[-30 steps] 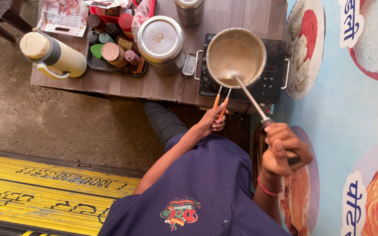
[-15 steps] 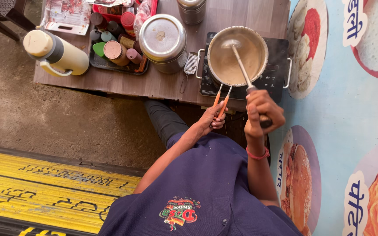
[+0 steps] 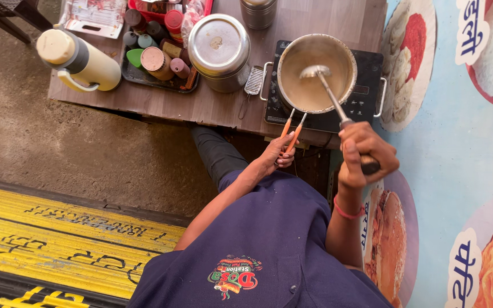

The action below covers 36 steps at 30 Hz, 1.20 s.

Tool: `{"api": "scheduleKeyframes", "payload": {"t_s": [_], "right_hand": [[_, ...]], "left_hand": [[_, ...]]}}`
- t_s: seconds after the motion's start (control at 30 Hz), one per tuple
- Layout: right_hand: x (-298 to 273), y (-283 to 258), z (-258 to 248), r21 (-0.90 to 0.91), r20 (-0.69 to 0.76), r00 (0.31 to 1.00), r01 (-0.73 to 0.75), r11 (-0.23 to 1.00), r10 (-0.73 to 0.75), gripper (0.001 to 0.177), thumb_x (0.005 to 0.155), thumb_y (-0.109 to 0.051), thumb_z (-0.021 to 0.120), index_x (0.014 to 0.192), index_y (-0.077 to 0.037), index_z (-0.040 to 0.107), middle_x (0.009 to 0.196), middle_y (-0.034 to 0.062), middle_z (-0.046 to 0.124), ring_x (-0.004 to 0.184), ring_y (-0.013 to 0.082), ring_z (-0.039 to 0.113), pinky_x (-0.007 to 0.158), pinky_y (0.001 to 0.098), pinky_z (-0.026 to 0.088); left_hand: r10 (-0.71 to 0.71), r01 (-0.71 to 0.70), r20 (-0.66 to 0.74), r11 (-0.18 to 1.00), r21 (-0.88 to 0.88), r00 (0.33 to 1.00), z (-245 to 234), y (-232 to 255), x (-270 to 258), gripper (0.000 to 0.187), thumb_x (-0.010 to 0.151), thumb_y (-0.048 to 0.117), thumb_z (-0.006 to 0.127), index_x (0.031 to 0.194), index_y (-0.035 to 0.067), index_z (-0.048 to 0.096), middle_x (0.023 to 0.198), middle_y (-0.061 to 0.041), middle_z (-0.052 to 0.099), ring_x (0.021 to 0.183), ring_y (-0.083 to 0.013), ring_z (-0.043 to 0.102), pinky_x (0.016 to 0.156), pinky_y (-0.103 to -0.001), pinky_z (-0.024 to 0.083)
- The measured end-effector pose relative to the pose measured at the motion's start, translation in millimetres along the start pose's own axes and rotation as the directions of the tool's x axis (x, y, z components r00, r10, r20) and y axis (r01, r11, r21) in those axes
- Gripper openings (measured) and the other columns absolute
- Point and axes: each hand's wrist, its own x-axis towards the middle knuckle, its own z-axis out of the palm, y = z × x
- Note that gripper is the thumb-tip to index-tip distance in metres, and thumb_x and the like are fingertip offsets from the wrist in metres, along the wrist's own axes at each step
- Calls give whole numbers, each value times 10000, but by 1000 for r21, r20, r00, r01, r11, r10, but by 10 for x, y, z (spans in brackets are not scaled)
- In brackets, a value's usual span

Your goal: The person stirs a light-colored liquid in a pot on an induction cooktop using a ladle. They briefly open a metal container, scoop a small amount of powder, add it to the pot, and continue stirring.

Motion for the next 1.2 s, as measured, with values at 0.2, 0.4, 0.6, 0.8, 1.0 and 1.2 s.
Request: {"api": "scheduleKeyframes", "payload": {"t_s": [0.2, 0.4, 0.6, 0.8, 1.0, 1.2], "right_hand": [[-101, -280, -166, 13, -73, 996, -49, 999, 50, 277, 853, -24, 652, 659, -10, 456, 602, 123, 491, 506, 198, 490, 655, 381, 530], [-139, -551, -246, -16, -9, 991, -130, 991, 130, 271, 837, -36, 659, 648, -23, 466, 595, 119, 489, 489, 189, 488, 628, 369, 514], [-174, -540, -51, -48, 20, 996, -81, 996, 82, 296, 867, -58, 680, 642, -40, 488, 578, 89, 518, 489, 189, 522, 617, 376, 533], [-195, -313, 59, -98, 122, 992, -18, 995, 29, 282, 896, -77, 676, 699, -27, 481, 632, 103, 542, 632, 245, 561, 673, 359, 522], [-265, 127, 132, -151, 11, 996, 87, 985, -86, 291, 908, -55, 666, 690, -16, 478, 628, 116, 538, 626, 235, 553, 696, 392, 534], [-407, 414, 143, -134, -432, 896, 45, 990, -99, 324, 1006, -128, 617, 767, -29, 423, 632, 104, 453, 641, 212, 490, 741, 393, 521]], "left_hand": [[6, -6, 7, 1000, -17, 1000, -7, -9, 15, 408, 1054, 472, 526, 1058, 65, 549, 534, 21, 386, 355, -66, 326, 340, -231, 264], [-3, 3, -7, 1000, -5, 1000, -11, -13, 6, 405, 1055, 467, 527, 1058, 63, 547, 532, 20, 386, 353, -67, 323, 340, -231, 265], [-5, 5, -8, 1000, -12, 1000, -9, -15, 15, 414, 1059, 473, 527, 1050, 59, 549, 531, 24, 384, 351, -64, 321, 334, -231, 257], [-15, 15, -14, 1000, 2, 1000, 0, 5, 6, 414, 1051, 477, 528, 1051, 64, 550, 529, 25, 390, 349, -61, 325, 335, -228, 256], [-10, 11, -31, 1000, 23, 999, -3, 18, -1, 429, 1041, 494, 543, 1053, 66, 544, 537, 26, 395, 354, -60, 335, 335, -226, 247], [-1, 2, -27, 999, 38, 1000, -48, -8, 12, 428, 1041, 490, 556, 1053, 62, 537, 563, 3, 449, 356, -62, 366, 330, -222, 255]]}}
